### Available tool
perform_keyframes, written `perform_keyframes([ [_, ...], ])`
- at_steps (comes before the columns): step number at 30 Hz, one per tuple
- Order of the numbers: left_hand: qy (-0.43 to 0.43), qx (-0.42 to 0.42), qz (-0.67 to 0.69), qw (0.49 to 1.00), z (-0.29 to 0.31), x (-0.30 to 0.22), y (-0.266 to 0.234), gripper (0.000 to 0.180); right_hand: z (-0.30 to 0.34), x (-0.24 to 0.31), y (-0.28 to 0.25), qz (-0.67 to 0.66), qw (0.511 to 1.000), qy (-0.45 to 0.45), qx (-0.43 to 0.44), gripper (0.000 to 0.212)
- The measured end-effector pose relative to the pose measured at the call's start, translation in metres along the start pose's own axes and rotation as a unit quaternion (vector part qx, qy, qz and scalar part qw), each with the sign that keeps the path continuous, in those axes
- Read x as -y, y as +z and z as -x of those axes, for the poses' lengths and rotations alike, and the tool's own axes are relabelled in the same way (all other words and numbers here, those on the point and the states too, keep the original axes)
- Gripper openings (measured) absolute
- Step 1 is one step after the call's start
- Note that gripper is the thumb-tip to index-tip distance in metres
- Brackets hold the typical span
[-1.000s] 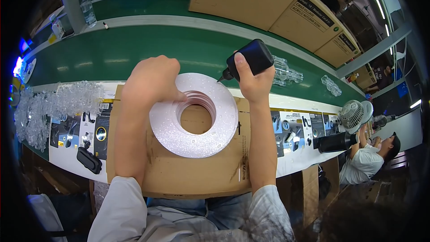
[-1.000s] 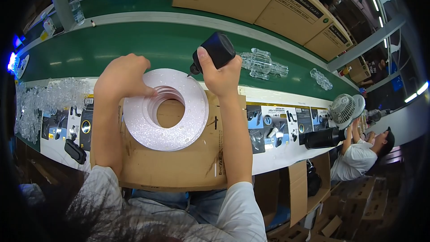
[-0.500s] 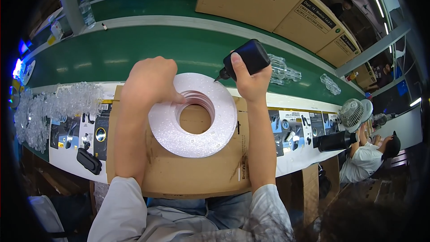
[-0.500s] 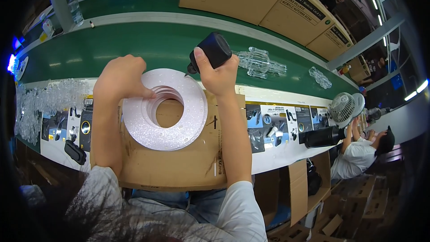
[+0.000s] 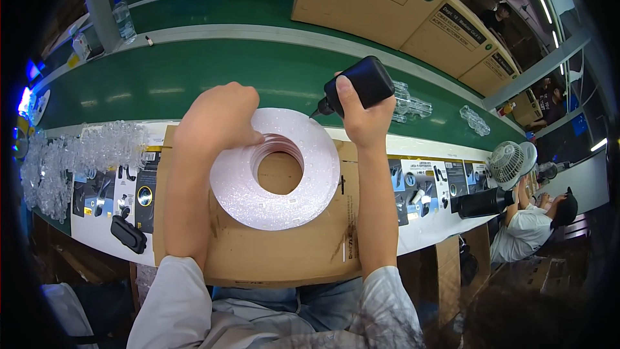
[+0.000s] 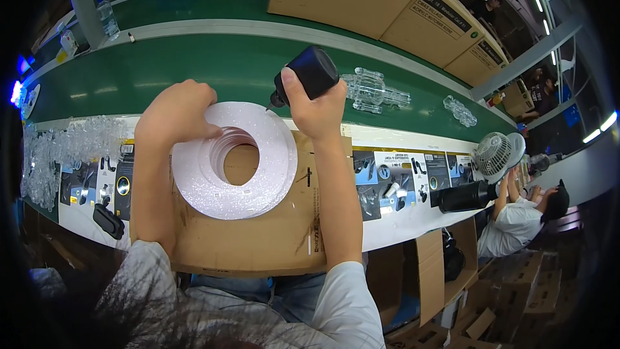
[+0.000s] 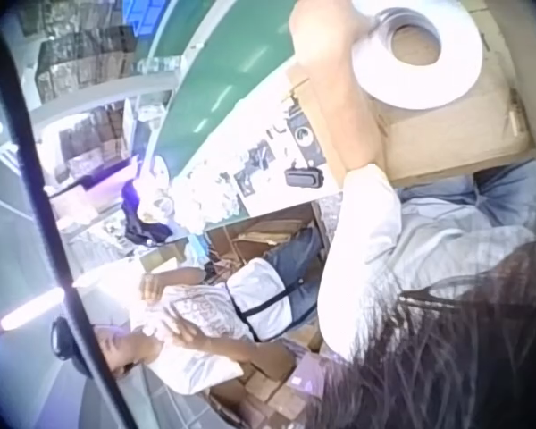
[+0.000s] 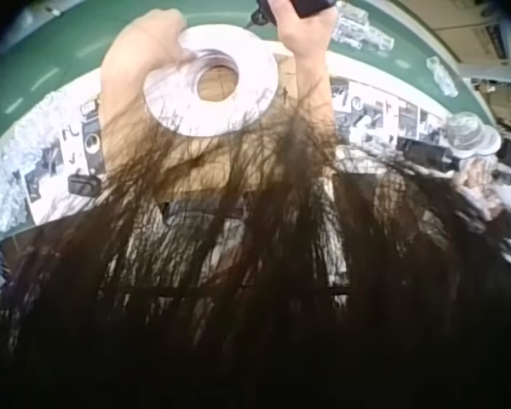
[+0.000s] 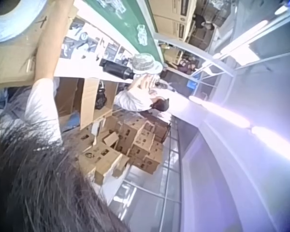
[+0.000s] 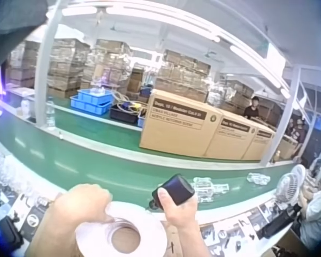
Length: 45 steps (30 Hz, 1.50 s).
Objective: Apply adhesive or sealant from a squeeze bottle to circular foam rings on an assembly line.
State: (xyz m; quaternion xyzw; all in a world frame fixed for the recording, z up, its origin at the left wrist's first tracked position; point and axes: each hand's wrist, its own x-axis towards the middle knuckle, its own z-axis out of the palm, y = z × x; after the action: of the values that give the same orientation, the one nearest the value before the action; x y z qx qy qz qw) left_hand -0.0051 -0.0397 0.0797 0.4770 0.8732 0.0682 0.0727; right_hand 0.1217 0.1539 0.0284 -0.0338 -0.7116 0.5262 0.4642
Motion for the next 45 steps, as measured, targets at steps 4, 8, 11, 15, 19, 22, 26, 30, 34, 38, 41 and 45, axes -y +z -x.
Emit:
perform_keyframes([
  [4,0.004,0.002,0.003,1.000,-0.001,0.000,0.001,0.034,0.001,-0.004,0.001,-0.015,1.000,0.018,0.012,0.019],
  [8,0.007,0.003,0.006,1.000,-0.001,0.001,0.001,0.036,0.002,-0.006,0.002,-0.002,1.000,0.008,0.015,0.019],
  [11,0.007,0.001,-0.001,1.000,0.001,0.001,0.000,0.036,0.001,-0.008,0.002,0.004,1.000,0.000,0.018,0.019],
  [15,-0.007,0.003,-0.009,1.000,0.003,0.000,-0.002,0.036,0.002,-0.008,0.002,0.011,1.000,0.001,0.019,0.018],
  [19,-0.018,0.014,-0.010,1.000,0.003,-0.001,-0.003,0.037,0.002,-0.009,0.003,0.013,1.000,-0.003,0.017,0.018],
  [22,-0.020,0.015,-0.011,1.000,0.003,-0.001,-0.003,0.037,0.003,-0.006,0.005,0.000,1.000,0.008,0.016,0.018],
  [26,-0.024,0.016,-0.012,1.000,0.003,-0.002,-0.004,0.037,0.003,-0.006,0.005,0.020,1.000,0.002,0.023,0.019],
  [30,-0.028,0.021,-0.011,0.999,0.003,-0.001,-0.004,0.037,0.003,0.001,0.008,0.013,1.000,0.007,0.007,0.020],
  [34,-0.027,0.019,-0.008,0.999,0.003,0.000,-0.004,0.037,0.005,0.006,0.007,-0.042,0.998,0.044,0.028,0.022],
  [38,-0.026,0.019,-0.008,0.999,0.003,0.000,-0.003,0.036,0.010,0.008,0.012,-0.018,0.997,0.022,0.066,0.024],
  [41,-0.027,0.018,-0.007,0.999,0.004,-0.001,-0.005,0.036,0.010,0.007,0.013,-0.017,0.997,0.015,0.071,0.024],
  [45,-0.030,0.027,-0.008,0.999,0.004,0.000,-0.006,0.036,0.011,0.006,0.014,-0.019,0.997,0.023,0.070,0.022],
])
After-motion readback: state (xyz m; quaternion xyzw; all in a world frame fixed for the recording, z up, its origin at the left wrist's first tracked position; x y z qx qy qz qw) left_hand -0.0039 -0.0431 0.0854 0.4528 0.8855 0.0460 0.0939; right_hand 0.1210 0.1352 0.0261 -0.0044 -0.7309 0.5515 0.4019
